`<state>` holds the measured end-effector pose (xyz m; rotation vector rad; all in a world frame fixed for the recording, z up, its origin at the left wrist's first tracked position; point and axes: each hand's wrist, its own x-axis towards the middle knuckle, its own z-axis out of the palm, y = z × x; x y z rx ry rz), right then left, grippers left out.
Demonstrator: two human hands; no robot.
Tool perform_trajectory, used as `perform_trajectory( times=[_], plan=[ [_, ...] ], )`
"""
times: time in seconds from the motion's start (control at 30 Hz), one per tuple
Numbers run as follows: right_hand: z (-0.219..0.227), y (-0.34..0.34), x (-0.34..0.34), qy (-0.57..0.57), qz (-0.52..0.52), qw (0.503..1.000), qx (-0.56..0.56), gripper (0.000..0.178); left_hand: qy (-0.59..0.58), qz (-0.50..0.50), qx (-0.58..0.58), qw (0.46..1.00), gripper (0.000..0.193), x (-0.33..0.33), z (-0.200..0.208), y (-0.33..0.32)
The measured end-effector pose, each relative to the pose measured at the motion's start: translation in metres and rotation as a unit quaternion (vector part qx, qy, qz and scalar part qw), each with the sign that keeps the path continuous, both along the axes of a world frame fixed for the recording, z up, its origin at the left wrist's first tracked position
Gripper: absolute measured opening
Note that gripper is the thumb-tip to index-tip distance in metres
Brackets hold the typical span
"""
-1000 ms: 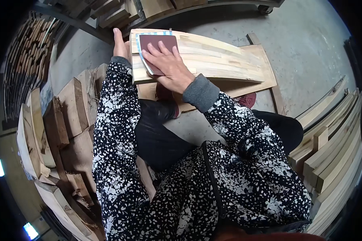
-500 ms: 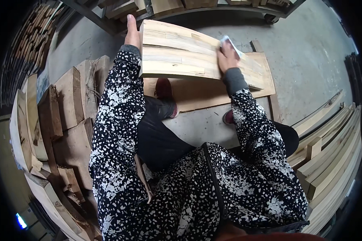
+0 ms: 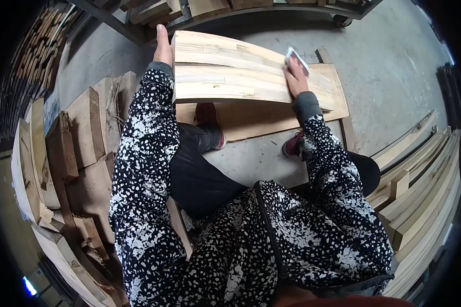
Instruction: Sanding several wooden planks manually using a piece of sandpaper.
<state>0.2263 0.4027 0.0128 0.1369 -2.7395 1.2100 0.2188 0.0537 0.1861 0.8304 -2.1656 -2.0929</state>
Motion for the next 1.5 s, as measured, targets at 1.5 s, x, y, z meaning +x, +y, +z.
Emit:
perform_trajectory(
  times=[1.5],
  plan=[
    [-0.012,0.04,0.077,-0.144,-0.063,0.988,0.008,0.06,-0.018,-0.082,0.018,0.996,0.058,0.011,0.006,-0.016]
  ],
)
